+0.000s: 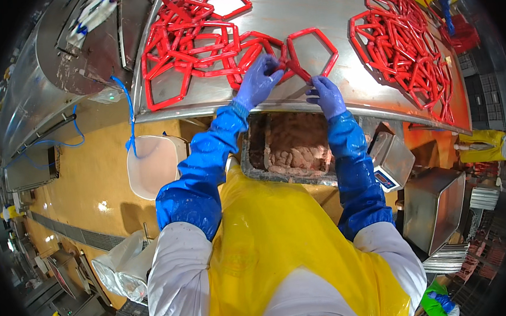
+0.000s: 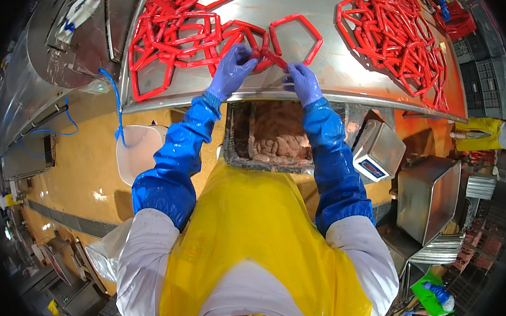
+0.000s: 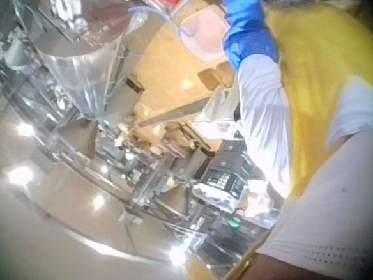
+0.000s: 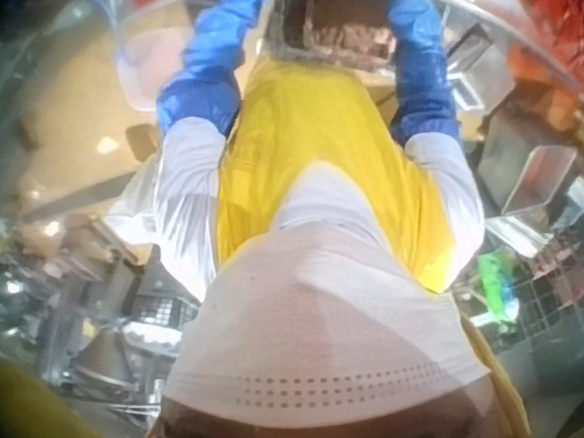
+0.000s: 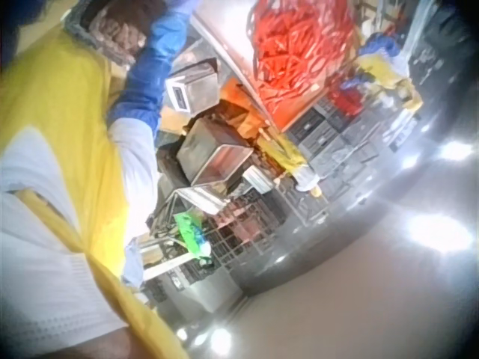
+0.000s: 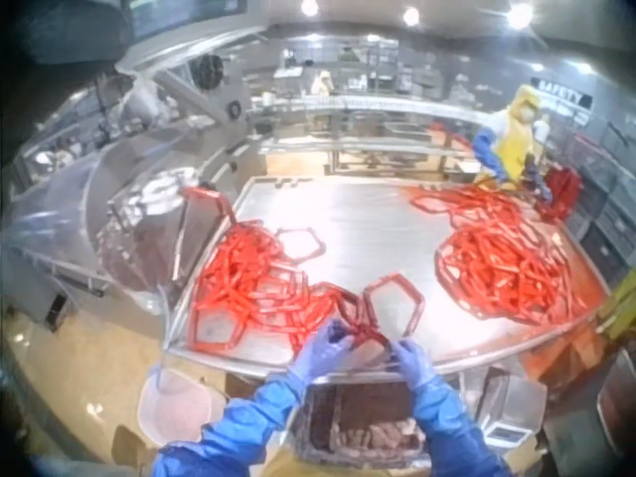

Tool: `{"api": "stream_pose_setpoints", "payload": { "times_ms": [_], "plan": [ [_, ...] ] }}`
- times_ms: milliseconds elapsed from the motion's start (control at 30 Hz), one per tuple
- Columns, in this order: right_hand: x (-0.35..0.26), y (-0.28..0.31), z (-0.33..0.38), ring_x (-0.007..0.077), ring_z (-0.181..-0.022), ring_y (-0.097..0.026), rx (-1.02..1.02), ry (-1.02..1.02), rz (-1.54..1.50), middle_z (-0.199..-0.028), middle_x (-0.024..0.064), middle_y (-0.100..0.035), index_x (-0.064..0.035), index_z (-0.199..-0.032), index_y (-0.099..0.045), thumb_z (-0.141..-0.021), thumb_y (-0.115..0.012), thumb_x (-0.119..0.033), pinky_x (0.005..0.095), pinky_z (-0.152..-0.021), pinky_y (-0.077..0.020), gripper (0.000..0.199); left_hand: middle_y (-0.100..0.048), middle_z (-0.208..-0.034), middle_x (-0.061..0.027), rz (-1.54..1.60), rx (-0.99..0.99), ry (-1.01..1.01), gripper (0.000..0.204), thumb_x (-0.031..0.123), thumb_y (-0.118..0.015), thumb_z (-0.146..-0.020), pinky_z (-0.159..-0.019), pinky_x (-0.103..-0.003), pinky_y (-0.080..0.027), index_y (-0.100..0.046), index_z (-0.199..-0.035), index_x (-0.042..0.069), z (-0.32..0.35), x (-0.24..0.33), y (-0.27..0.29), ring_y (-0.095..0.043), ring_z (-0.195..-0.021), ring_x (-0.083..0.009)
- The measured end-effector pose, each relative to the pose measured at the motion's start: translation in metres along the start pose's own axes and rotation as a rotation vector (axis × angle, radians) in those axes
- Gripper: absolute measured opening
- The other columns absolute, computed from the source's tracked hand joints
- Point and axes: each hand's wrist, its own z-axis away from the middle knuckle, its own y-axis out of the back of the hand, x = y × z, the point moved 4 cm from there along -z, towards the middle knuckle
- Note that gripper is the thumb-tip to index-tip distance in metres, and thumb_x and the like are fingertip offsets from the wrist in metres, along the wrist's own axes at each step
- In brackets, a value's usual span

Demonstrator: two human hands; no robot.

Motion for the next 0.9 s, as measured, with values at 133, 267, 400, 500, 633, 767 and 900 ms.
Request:
{"api": "stream_pose_setpoints", "payload": {
  "times_ms": [133, 267, 400, 500, 633, 767, 900],
  "plan": [
    [0.032, -0.026, -0.044, 0.0295, -0.085, -0.066, 0.032, -0.402, -0.06, -0.126, 0.013, -0.05, -0.0128, -0.133, -0.044, -0.09, -0.062, -0.054, 0.0422, -0.068, -0.0582, 0.062, -0.035, -0.149, -0.0253, -0.831, -0.099, -0.182, 0.084, 0.03, -0.075, -0.084, -0.113, -0.044, -0.035, -0.03, -0.149, 0.002, 0.011, 0.042, 0.005, -0.038, -0.138, -0.0364],
    [0.065, -0.103, -0.127, 0.0335, -0.082, -0.066, 0.159, -0.405, -0.081, -0.111, 0.0146, -0.061, -0.0075, -0.131, -0.052, -0.084, -0.07, -0.052, 0.0497, -0.067, -0.0588, 0.067, -0.041, -0.145, -0.024, -0.558, -0.1, -0.023, 0.078, 0.028, -0.075, -0.083, -0.113, -0.041, -0.034, -0.035, -0.145, 0.0, 0.118, 0.037, 0.034, -0.039, -0.136, -0.0374],
    [0.057, -0.106, -0.279, 0.0249, -0.082, -0.066, 0.204, -0.108, 0.262, -0.096, 0.0081, -0.065, -0.0074, -0.118, -0.06, -0.09, -0.064, -0.046, 0.0412, -0.066, -0.058, 0.048, -0.054, -0.132, -0.0188, -0.32, 0.11, 0.428, 0.062, 0.022, -0.073, -0.086, -0.098, -0.038, -0.047, -0.045, -0.138, 0.002, 0.24, 0.016, 0.105, -0.058, -0.116, -0.0293],
    [0.012, -0.164, -0.302, 0.0189, -0.08, -0.065, -0.208, 0.163, 0.313, -0.094, 0.0079, -0.067, -0.0026, -0.117, -0.062, -0.092, -0.063, -0.043, 0.0346, -0.065, -0.0541, 0.048, -0.058, -0.123, -0.0142, -0.337, 0.469, 0.558, 0.052, 0.02, -0.072, -0.087, -0.088, -0.034, -0.05, -0.051, -0.131, 0.003, 0.321, -0.017, 0.184, -0.062, -0.099, -0.0211],
    [-0.02, -0.219, -0.235, 0.0184, -0.085, -0.064, -0.164, 0.236, 0.553, -0.1, 0.0091, -0.069, -0.0001, -0.112, -0.065, -0.093, -0.065, -0.029, 0.0324, -0.074, -0.0516, 0.034, -0.063, -0.111, -0.0137, -0.466, 0.785, 0.568, 0.04, 0.022, -0.071, -0.088, -0.084, -0.035, -0.052, -0.058, -0.121, 0.004, 0.375, -0.048, 0.305, -0.066, -0.093, -0.0251],
    [0.033, -0.24, -0.069, 0.0148, -0.093, -0.062, -0.37, 0.169, 0.359, -0.103, 0.0071, -0.069, -0.0012, -0.118, -0.065, -0.094, -0.065, -0.025, 0.0307, -0.084, -0.0504, 0.034, -0.065, -0.115, -0.0198, -1.231, 0.406, 0.996, 0.039, 0.03, -0.065, -0.088, -0.084, -0.046, -0.052, -0.062, -0.118, 0.006, 0.419, -0.105, 0.408, -0.065, -0.1, -0.0396],
    [0.06, -0.285, 0.068, 0.023, -0.094, -0.068, -0.896, -0.091, 0.782, -0.101, 0.0122, -0.073, -0.0035, -0.107, -0.072, -0.088, -0.068, -0.03, 0.0354, -0.086, -0.052, 0.033, -0.063, -0.085, -0.005, 0.268, 0.505, 1.213, 0.035, 0.041, -0.048, -0.099, -0.064, -0.035, -0.051, -0.064, -0.096, 0.01, 0.448, -0.157, 0.412, -0.061, -0.076, -0.0193]
  ]
}}
